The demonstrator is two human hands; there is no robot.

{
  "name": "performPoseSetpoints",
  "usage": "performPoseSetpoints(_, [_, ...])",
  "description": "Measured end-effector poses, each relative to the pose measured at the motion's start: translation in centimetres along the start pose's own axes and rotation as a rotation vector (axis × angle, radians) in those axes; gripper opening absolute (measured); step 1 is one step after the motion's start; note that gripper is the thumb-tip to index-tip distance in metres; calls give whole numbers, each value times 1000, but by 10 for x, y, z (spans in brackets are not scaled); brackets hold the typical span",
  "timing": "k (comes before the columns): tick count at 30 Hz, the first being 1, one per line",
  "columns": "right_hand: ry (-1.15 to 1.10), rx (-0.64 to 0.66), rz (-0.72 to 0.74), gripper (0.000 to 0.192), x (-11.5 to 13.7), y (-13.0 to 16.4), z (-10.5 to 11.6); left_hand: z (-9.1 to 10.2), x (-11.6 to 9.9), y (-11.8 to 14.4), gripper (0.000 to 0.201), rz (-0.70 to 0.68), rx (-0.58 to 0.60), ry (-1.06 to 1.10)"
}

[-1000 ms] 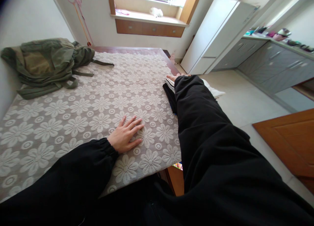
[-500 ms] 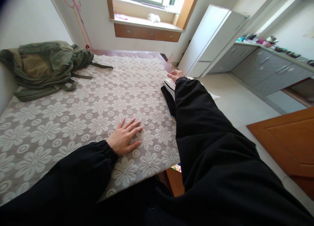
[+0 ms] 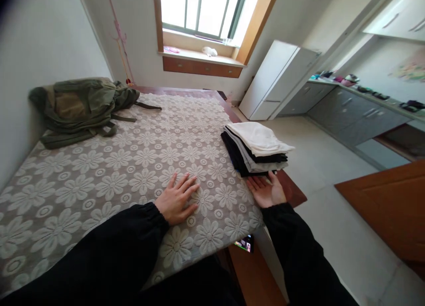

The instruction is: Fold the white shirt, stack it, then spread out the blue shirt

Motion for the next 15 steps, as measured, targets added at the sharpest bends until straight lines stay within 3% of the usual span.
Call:
performPoseSetpoints(5, [-5,67,-26,42,20,-17,-25,0,-1,1,67,1,-7,6])
performPoseSetpoints(9, [-18,-54,-17,34,27,-31,-19,2,-1,2,68,-1,-17,18])
performPoseSetpoints(15, [16,-76,22,27,25,-44,-17,2,2,2,68,-3,-28,20])
Point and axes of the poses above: each hand's wrist, its own y-axis away from the middle knuckle, its own z-axis out of the back of the hand, x = y × z, the point moved 7 cm from there along -y, towards the middle knuckle, and after that the axes turned 14 degrees about x, right-handed, at the moved point
